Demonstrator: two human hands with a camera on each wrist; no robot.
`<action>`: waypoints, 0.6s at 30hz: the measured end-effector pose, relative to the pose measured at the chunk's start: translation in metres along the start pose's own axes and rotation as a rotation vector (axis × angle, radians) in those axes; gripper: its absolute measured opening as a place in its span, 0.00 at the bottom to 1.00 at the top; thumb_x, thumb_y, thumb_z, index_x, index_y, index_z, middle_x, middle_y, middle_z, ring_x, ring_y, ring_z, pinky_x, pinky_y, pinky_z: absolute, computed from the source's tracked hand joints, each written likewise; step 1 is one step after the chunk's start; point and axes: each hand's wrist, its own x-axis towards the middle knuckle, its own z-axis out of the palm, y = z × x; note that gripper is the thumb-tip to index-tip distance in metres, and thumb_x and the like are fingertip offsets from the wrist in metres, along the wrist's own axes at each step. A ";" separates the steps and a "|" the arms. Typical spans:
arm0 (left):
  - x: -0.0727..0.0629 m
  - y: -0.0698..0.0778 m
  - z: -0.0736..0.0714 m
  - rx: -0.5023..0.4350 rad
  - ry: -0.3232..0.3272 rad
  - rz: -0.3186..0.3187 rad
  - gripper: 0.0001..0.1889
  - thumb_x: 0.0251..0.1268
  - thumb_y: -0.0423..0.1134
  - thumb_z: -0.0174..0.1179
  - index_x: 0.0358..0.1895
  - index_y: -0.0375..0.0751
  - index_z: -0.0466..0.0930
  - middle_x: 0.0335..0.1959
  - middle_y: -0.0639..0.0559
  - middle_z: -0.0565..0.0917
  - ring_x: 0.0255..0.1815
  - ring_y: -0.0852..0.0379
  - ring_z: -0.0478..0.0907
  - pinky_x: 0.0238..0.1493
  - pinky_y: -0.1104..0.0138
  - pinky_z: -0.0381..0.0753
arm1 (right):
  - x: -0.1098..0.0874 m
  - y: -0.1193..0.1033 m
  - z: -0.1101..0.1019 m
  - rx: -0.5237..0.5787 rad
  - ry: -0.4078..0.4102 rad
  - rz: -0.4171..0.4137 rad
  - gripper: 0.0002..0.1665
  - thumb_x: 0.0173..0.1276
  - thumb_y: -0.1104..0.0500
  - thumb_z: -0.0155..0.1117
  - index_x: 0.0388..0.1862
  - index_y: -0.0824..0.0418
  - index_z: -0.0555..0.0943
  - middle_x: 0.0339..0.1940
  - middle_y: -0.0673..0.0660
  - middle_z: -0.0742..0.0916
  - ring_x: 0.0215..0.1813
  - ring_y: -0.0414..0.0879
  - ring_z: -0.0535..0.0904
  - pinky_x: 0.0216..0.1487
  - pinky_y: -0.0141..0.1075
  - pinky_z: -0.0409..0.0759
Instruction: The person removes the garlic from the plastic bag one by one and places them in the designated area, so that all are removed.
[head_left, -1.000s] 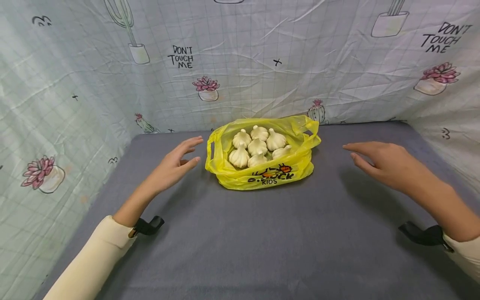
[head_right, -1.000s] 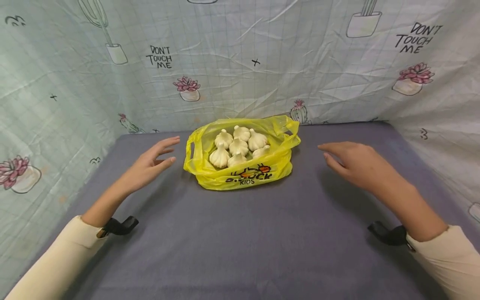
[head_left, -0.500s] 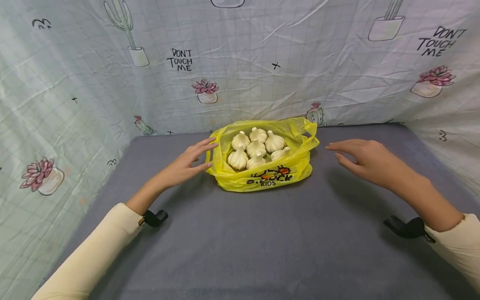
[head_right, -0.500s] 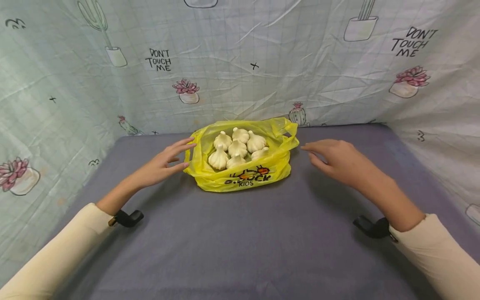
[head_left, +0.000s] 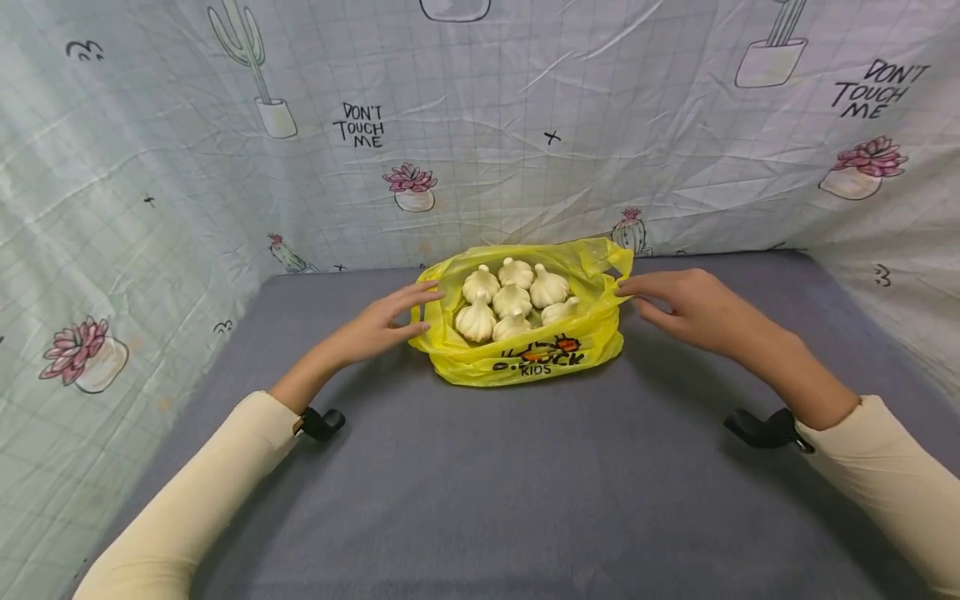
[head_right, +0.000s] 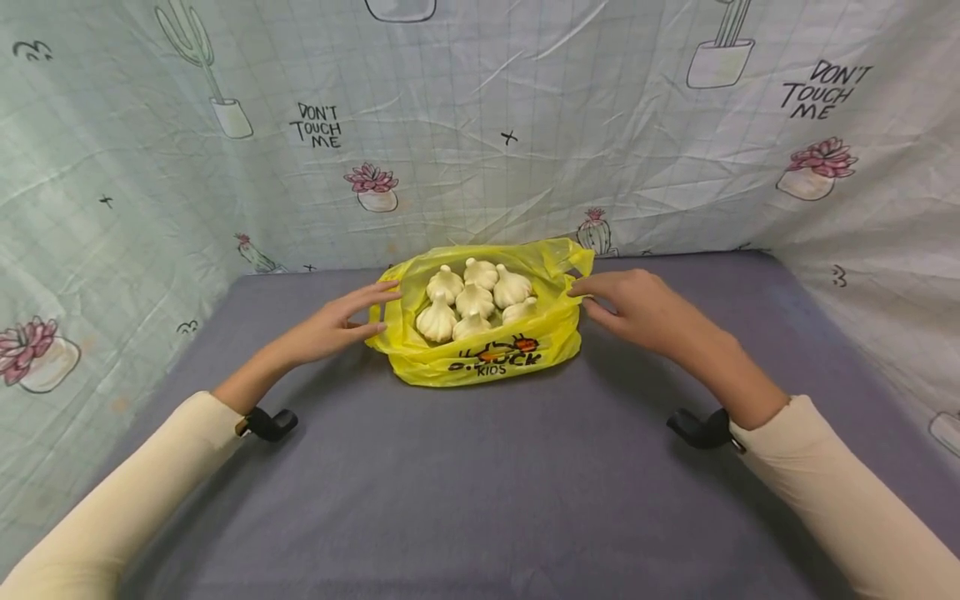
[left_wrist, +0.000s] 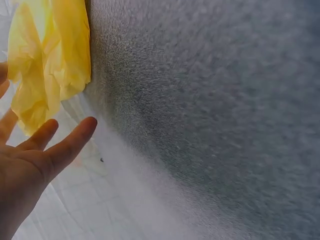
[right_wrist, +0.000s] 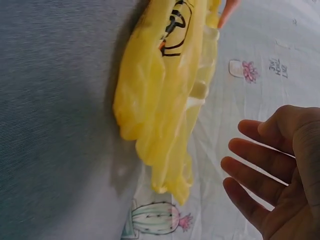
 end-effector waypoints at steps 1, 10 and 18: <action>0.002 -0.001 0.000 0.020 0.007 0.001 0.29 0.78 0.42 0.57 0.78 0.45 0.65 0.82 0.47 0.55 0.83 0.43 0.47 0.72 0.39 0.60 | 0.004 0.000 0.000 -0.001 -0.001 -0.006 0.18 0.73 0.65 0.63 0.60 0.61 0.84 0.55 0.62 0.88 0.26 0.38 0.74 0.32 0.40 0.74; 0.023 -0.013 -0.002 0.056 0.023 -0.048 0.19 0.75 0.42 0.62 0.65 0.43 0.81 0.75 0.44 0.68 0.77 0.41 0.60 0.69 0.42 0.66 | 0.040 -0.004 -0.002 0.043 -0.064 -0.003 0.17 0.76 0.65 0.59 0.60 0.60 0.84 0.56 0.60 0.88 0.17 0.38 0.63 0.29 0.38 0.71; 0.028 -0.018 -0.007 -0.005 -0.021 -0.036 0.17 0.75 0.44 0.62 0.61 0.44 0.84 0.75 0.46 0.69 0.76 0.42 0.63 0.64 0.43 0.72 | 0.062 -0.006 -0.004 0.081 -0.087 -0.019 0.18 0.78 0.63 0.56 0.61 0.58 0.84 0.43 0.57 0.89 0.14 0.37 0.56 0.22 0.36 0.66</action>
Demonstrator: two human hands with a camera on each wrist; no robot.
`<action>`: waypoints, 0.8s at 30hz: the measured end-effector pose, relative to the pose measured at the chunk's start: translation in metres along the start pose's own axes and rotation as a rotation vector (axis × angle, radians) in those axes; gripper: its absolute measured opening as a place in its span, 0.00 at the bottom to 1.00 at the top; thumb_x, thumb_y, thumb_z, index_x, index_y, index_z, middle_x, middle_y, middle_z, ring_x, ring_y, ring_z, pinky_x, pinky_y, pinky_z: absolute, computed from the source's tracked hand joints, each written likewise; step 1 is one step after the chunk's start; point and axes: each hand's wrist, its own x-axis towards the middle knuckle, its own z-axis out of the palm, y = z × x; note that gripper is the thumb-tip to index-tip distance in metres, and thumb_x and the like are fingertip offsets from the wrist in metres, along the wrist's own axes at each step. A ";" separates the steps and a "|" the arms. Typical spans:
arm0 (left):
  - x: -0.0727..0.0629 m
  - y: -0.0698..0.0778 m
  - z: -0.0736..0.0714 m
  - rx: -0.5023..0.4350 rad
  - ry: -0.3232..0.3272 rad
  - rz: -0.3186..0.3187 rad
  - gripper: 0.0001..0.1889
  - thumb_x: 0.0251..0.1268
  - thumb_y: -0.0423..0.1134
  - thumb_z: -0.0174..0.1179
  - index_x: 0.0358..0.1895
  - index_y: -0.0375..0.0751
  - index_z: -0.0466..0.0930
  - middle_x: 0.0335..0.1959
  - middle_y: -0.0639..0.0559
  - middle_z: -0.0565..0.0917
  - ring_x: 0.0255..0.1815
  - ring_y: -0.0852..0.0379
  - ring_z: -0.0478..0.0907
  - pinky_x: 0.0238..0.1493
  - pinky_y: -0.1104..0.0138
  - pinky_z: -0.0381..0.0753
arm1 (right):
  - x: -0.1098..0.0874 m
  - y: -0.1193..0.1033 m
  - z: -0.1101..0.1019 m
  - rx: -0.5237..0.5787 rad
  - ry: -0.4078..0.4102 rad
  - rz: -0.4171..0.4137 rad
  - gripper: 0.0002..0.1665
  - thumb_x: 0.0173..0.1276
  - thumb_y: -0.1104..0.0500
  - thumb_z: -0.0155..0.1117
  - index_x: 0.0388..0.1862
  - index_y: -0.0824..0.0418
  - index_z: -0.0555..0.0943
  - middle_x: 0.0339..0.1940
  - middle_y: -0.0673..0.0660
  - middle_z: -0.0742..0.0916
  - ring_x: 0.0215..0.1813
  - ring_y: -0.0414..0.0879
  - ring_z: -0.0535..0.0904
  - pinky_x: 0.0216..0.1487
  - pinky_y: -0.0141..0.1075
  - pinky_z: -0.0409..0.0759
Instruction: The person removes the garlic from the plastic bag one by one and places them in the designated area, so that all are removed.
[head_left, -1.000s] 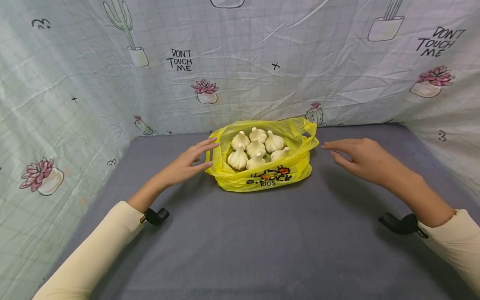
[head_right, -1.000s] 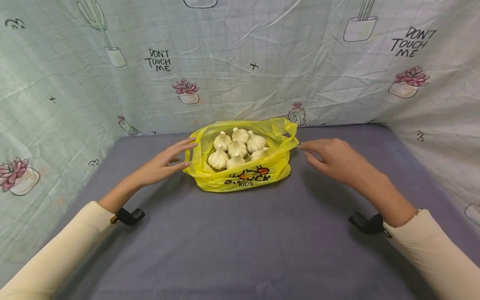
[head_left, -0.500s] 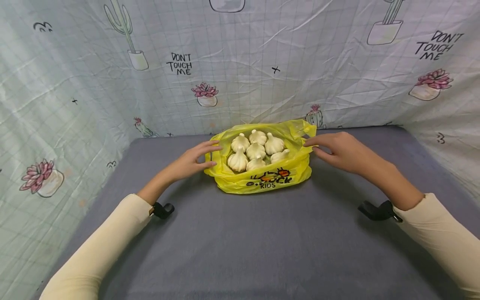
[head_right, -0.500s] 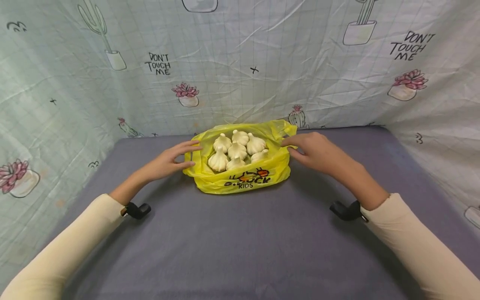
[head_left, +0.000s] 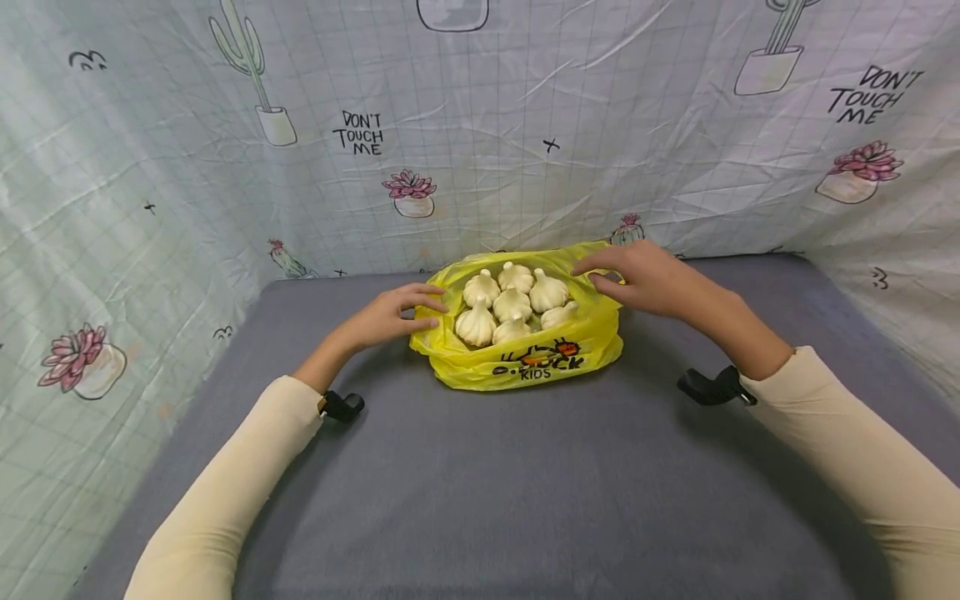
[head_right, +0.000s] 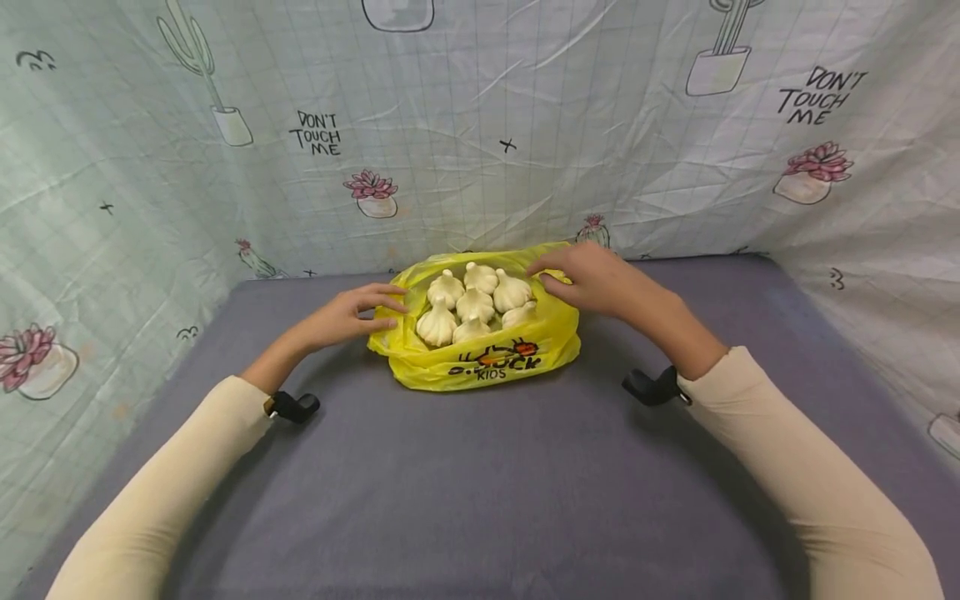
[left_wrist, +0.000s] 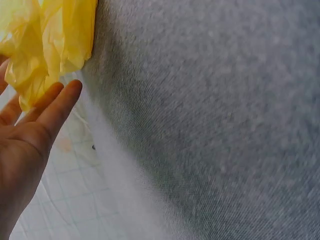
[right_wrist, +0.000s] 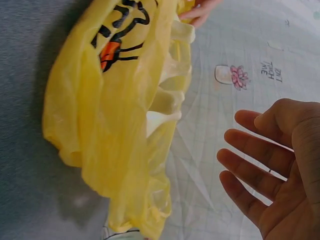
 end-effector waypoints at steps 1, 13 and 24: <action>0.000 0.000 -0.001 0.002 -0.012 0.006 0.16 0.74 0.43 0.62 0.60 0.44 0.85 0.75 0.45 0.69 0.76 0.42 0.63 0.64 0.43 0.72 | 0.002 0.000 -0.001 0.001 -0.001 -0.002 0.18 0.78 0.63 0.56 0.61 0.58 0.84 0.42 0.57 0.89 0.14 0.37 0.57 0.23 0.36 0.66; 0.001 -0.012 -0.006 -0.005 -0.109 0.042 0.16 0.73 0.42 0.63 0.60 0.46 0.85 0.75 0.49 0.70 0.72 0.46 0.69 0.63 0.49 0.74 | 0.037 0.008 -0.002 -0.005 -0.006 -0.081 0.16 0.76 0.65 0.57 0.57 0.60 0.86 0.47 0.59 0.90 0.15 0.39 0.54 0.22 0.37 0.63; -0.001 -0.017 -0.005 -0.103 -0.143 0.026 0.19 0.71 0.43 0.65 0.63 0.48 0.83 0.73 0.53 0.73 0.68 0.51 0.71 0.55 0.53 0.71 | 0.071 0.032 -0.001 0.187 -0.194 -0.099 0.19 0.78 0.59 0.61 0.64 0.59 0.83 0.58 0.61 0.87 0.55 0.55 0.86 0.55 0.49 0.83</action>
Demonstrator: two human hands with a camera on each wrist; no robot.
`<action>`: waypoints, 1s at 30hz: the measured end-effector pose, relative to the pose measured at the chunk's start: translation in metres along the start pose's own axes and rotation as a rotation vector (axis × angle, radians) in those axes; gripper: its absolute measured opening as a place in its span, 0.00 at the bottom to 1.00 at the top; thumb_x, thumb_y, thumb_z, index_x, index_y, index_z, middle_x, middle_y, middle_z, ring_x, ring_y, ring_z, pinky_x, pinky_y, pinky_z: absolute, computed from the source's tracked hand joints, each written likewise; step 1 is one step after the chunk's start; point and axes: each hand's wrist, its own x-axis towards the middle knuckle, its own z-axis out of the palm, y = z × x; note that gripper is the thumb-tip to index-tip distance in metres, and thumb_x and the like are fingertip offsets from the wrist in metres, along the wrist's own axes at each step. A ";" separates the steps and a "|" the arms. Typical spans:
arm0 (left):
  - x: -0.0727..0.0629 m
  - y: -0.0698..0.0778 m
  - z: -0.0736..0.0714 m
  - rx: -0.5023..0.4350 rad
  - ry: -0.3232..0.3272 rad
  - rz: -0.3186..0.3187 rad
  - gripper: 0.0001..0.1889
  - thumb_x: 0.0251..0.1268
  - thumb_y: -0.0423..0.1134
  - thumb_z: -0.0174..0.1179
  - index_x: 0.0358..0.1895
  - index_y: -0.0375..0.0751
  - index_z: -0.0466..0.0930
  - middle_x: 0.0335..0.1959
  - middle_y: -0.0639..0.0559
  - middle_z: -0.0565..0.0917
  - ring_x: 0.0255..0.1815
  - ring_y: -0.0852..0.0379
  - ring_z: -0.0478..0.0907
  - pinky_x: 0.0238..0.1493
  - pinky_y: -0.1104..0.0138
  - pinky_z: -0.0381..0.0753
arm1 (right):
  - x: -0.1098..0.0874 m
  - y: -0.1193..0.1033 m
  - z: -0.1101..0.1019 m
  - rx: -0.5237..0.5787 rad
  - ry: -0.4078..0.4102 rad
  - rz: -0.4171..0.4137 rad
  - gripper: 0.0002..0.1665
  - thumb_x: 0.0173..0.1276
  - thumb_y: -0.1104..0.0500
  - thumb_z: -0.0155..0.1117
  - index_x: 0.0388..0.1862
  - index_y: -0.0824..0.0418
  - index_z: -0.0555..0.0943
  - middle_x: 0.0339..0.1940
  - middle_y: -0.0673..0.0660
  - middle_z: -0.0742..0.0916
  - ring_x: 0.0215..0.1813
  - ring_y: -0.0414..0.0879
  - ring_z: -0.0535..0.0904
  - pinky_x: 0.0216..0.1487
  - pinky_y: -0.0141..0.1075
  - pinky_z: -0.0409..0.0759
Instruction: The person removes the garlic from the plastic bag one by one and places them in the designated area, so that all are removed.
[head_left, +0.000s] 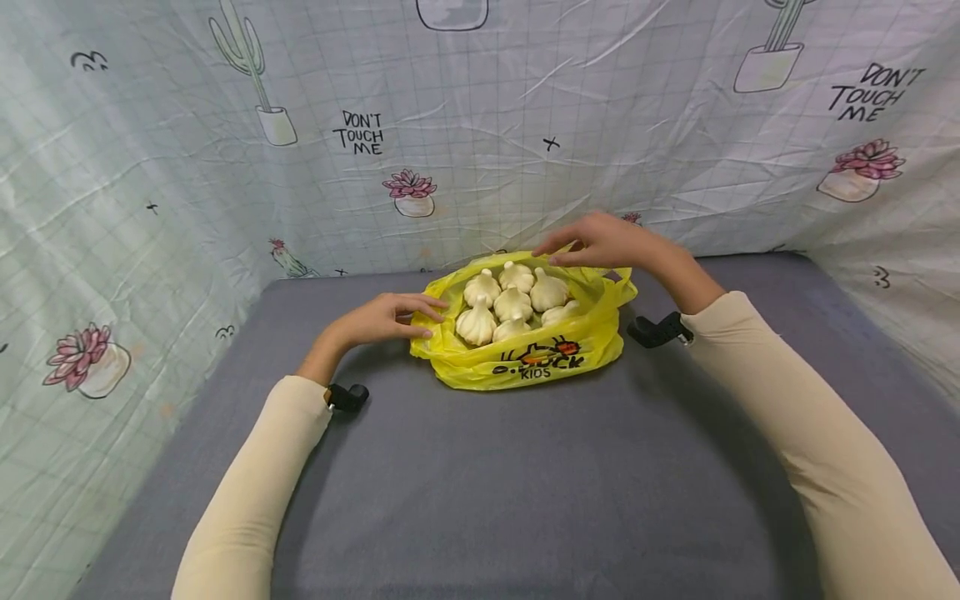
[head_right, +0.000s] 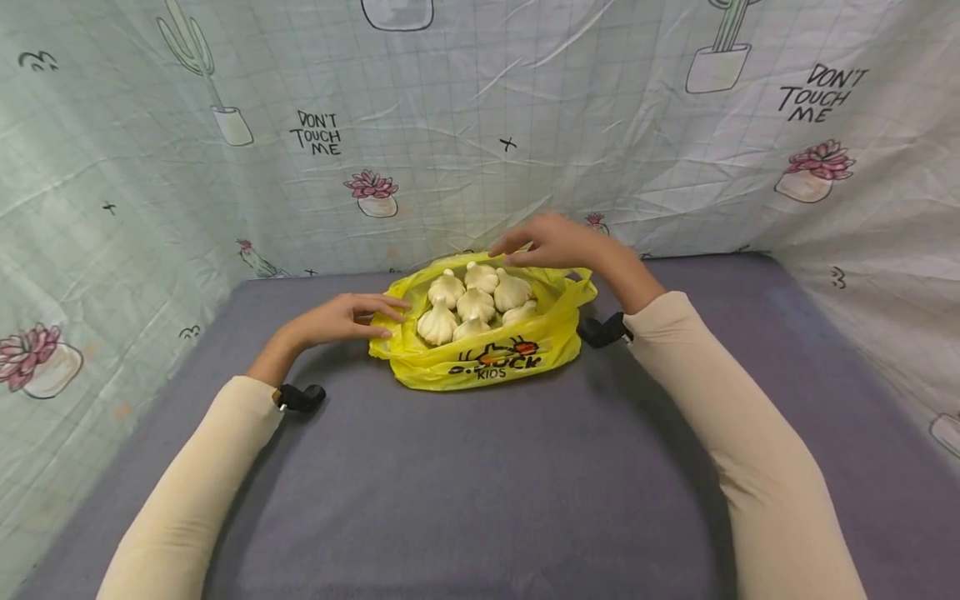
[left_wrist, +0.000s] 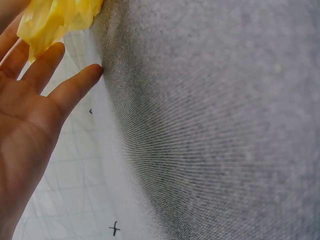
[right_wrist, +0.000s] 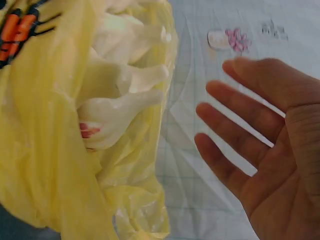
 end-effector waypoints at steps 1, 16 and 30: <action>0.000 -0.001 0.000 0.000 -0.003 -0.005 0.19 0.72 0.44 0.65 0.63 0.49 0.83 0.73 0.54 0.73 0.69 0.51 0.70 0.57 0.53 0.72 | 0.003 0.003 0.000 0.017 -0.013 0.011 0.20 0.77 0.58 0.62 0.65 0.59 0.82 0.58 0.61 0.87 0.56 0.55 0.85 0.56 0.48 0.83; 0.008 -0.007 -0.002 -0.005 0.009 -0.055 0.19 0.70 0.46 0.66 0.62 0.50 0.84 0.70 0.55 0.77 0.69 0.52 0.72 0.55 0.53 0.70 | 0.033 0.052 0.002 0.423 -0.261 0.227 0.29 0.75 0.61 0.64 0.72 0.66 0.73 0.71 0.63 0.78 0.72 0.57 0.72 0.70 0.51 0.71; 0.010 -0.008 -0.003 0.020 0.001 -0.054 0.19 0.70 0.43 0.67 0.62 0.49 0.84 0.71 0.53 0.75 0.73 0.50 0.68 0.51 0.55 0.70 | 0.053 0.080 0.013 0.651 -0.518 0.252 0.28 0.76 0.65 0.62 0.73 0.64 0.72 0.77 0.60 0.72 0.79 0.57 0.62 0.76 0.49 0.63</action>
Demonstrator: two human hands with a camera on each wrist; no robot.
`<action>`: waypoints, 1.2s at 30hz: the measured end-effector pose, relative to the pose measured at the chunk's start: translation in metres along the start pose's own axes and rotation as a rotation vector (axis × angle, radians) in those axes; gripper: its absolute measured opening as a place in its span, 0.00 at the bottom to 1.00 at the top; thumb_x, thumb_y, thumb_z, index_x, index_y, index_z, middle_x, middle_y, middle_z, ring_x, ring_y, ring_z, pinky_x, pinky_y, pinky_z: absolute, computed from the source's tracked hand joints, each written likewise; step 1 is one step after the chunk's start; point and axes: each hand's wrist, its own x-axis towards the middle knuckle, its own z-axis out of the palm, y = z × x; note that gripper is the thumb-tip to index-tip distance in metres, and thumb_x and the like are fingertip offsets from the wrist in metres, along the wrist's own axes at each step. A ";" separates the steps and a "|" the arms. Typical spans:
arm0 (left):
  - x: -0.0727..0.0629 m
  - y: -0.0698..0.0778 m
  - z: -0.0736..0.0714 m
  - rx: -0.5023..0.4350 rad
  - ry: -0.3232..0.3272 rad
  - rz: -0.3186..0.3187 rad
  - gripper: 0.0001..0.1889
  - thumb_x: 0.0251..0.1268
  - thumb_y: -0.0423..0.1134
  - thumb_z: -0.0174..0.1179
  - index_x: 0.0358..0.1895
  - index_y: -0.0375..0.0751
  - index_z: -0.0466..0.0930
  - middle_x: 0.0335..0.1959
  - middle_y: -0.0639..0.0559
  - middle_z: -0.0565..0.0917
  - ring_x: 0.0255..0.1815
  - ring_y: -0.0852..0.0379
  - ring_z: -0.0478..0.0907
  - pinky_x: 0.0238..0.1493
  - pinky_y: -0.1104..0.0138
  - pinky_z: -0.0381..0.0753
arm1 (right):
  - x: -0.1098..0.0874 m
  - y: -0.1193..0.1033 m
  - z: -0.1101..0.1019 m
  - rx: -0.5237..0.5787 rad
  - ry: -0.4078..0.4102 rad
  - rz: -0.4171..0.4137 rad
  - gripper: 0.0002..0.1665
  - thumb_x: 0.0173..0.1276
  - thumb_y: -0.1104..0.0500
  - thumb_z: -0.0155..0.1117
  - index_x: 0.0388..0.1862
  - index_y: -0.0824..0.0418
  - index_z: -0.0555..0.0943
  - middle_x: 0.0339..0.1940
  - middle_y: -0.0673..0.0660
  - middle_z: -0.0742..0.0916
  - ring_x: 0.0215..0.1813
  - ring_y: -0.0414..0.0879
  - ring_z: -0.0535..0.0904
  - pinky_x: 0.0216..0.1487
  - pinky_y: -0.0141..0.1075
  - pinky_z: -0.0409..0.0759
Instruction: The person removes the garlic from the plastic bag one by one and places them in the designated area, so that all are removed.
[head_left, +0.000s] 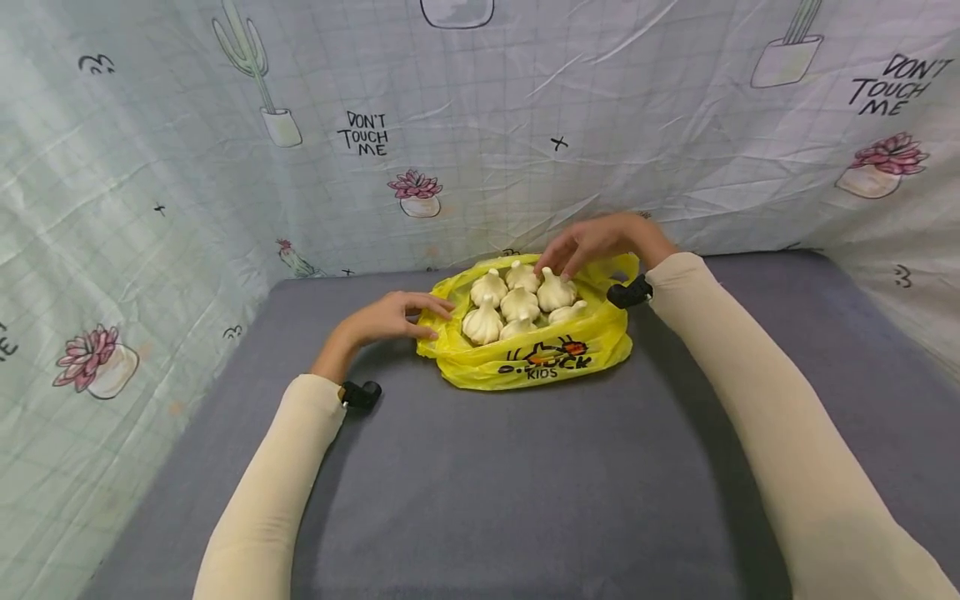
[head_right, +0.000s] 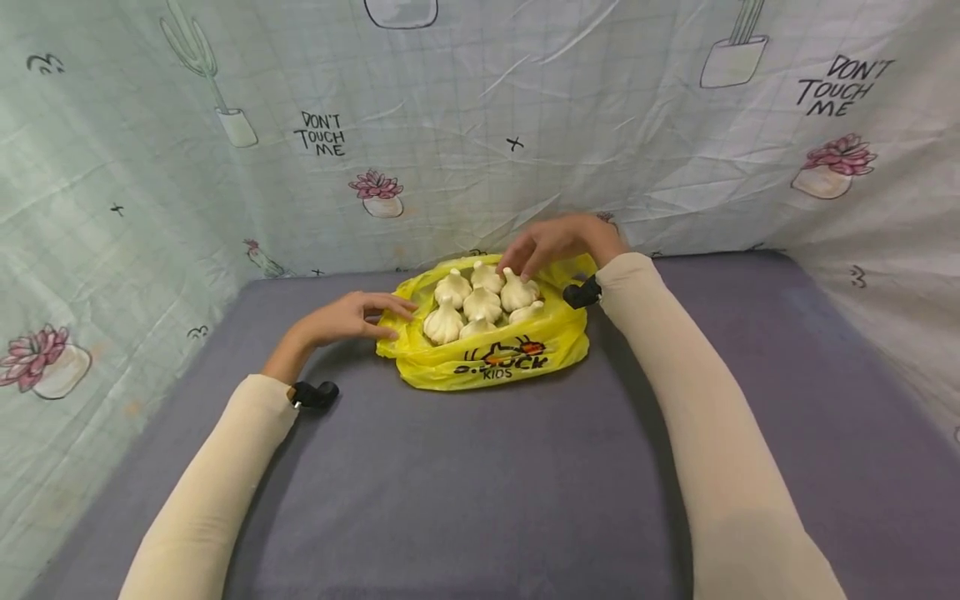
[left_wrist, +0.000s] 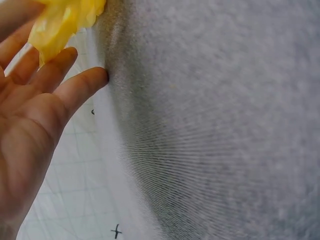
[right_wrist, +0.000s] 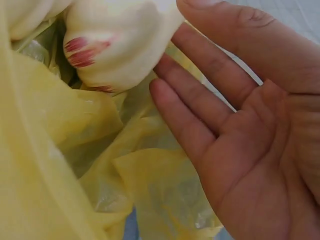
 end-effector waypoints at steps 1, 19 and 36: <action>0.000 0.000 0.000 0.002 -0.002 -0.001 0.19 0.70 0.41 0.67 0.62 0.47 0.84 0.72 0.52 0.75 0.73 0.49 0.67 0.50 0.55 0.70 | 0.002 0.002 0.000 -0.001 -0.013 0.010 0.28 0.76 0.64 0.62 0.72 0.65 0.73 0.77 0.60 0.72 0.79 0.57 0.61 0.76 0.49 0.61; 0.005 0.010 -0.004 0.140 0.020 -0.035 0.23 0.68 0.45 0.68 0.65 0.47 0.81 0.76 0.50 0.68 0.80 0.45 0.57 0.65 0.47 0.67 | 0.002 0.001 0.005 0.076 -0.084 0.096 0.22 0.74 0.63 0.65 0.66 0.62 0.81 0.77 0.58 0.72 0.75 0.49 0.67 0.68 0.42 0.73; 0.001 0.004 0.002 0.155 0.041 -0.044 0.28 0.64 0.46 0.72 0.67 0.47 0.80 0.76 0.52 0.69 0.78 0.45 0.60 0.70 0.46 0.66 | 0.001 0.003 0.020 0.035 -0.008 0.036 0.22 0.74 0.61 0.66 0.64 0.65 0.81 0.76 0.59 0.73 0.80 0.55 0.60 0.72 0.45 0.69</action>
